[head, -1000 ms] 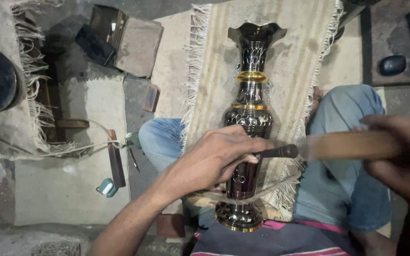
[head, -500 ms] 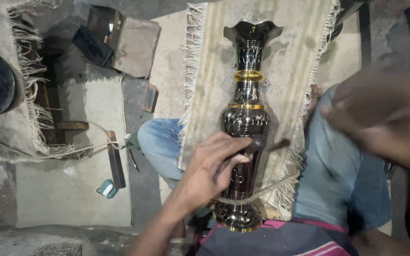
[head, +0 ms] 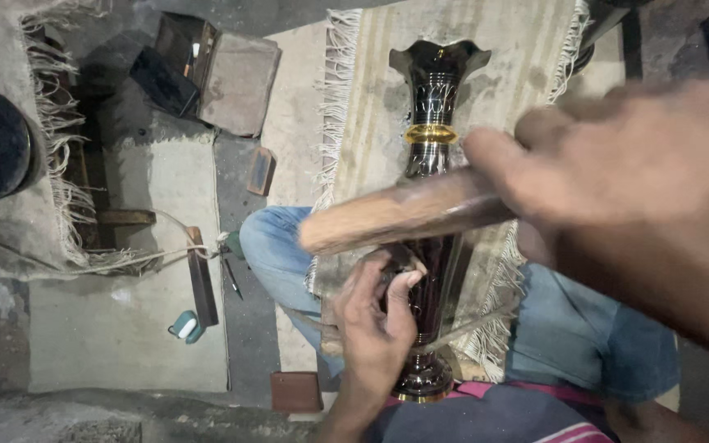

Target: The person sits cross-legged on the floor holding a punch against an engraved brass vase and strikes the punch with a wooden mallet, working the pattern around the vase body and repositioning the punch repeatedly.

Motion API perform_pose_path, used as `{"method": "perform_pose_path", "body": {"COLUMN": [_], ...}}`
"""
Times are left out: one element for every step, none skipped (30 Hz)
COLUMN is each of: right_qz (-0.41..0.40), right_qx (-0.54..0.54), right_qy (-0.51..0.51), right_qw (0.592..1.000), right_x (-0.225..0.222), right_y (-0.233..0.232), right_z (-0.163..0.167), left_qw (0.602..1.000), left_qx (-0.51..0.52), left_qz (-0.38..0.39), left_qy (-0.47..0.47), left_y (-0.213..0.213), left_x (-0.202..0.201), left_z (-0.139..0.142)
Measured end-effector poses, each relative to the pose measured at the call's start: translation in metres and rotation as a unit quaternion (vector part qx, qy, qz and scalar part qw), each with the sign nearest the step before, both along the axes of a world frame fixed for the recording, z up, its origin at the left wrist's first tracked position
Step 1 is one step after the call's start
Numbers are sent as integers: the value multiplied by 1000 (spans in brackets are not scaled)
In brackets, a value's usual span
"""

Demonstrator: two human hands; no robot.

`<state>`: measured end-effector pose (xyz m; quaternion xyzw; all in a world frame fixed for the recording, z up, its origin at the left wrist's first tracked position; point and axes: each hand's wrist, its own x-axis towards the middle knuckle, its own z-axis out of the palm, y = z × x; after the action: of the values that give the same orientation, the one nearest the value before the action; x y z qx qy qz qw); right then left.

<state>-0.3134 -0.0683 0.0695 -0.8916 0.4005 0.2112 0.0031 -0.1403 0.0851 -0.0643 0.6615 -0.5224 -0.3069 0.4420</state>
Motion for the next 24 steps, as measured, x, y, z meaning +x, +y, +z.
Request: {"method": "perform_pose_path", "body": {"right_qz": [4,3,3,1,-1,-5,-10,0,11,41,71,53,33,11,38,67,97,64,29,-8,-17,-24,-28,-86], "right_qx": [-12,-6,0,22,45,59,76,71,66,33,-1,17,41,61,5,-53,-106,-70,-36,-9,-38,-62,-82,-38], "right_qy": [-73,-72,-71,1,73,46,20,12,4,14,22,-27,-74,-121,-130,-139,-149,-205,-259,-311,-309,-309,-308,-341], "right_qw": [997,997,997,1000,996,997,997,997,998,999,997,998,996,991,991,987,978,974,965,950,950,949,948,935], "right_x": [4,9,12,16,18,21,23,25,26,26,26,24,22,19,15,10,3,-3,-9,-16,-24,-32,-38,-44], "right_y": [-1,0,0,1,0,1,1,2,3,4,5,6,7,8,9,9,9,9,9,9,10,12,14,16], "right_z": [4,8,10,11,12,11,12,11,11,10,9,8,6,3,0,-4,-9,-15,-22,-29,-35,-40,-45,-50], "left_qw": [999,999,998,997,997,997,997,995,994,993,995,996,997,997,997,997,998,998,995,997,997,995,991,985], "left_qx": [29,17,1,-17,-10,0,14,21,24,22,8,1,-1,8,12,13,-22,-51,-81,-64,-46,-24,-30,-42], "left_qz": [26,36,47,56,57,63,68,78,88,99,91,86,80,72,65,59,49,40,27,-15,-57,-95,-128,-164], "left_qy": [12,27,42,56,53,48,44,51,58,65,38,11,-14,10,35,58,20,-18,-54,-41,-27,-15,-28,-42], "left_y": [4,7,8,9,10,11,12,12,13,13,13,14,15,15,16,14,12,11,7,2,-2,-5,-8,-15], "left_x": [-4,-8,-12,-14,-15,-16,-17,-17,-17,-17,-16,-16,-16,-16,-15,-14,-12,-10,-7,-3,2,7,11,15], "left_z": [-1,-2,-4,-6,-6,-7,-6,-6,-6,-5,-5,-4,-3,-2,-2,-1,0,1,2,4,7,12,15,17]}}
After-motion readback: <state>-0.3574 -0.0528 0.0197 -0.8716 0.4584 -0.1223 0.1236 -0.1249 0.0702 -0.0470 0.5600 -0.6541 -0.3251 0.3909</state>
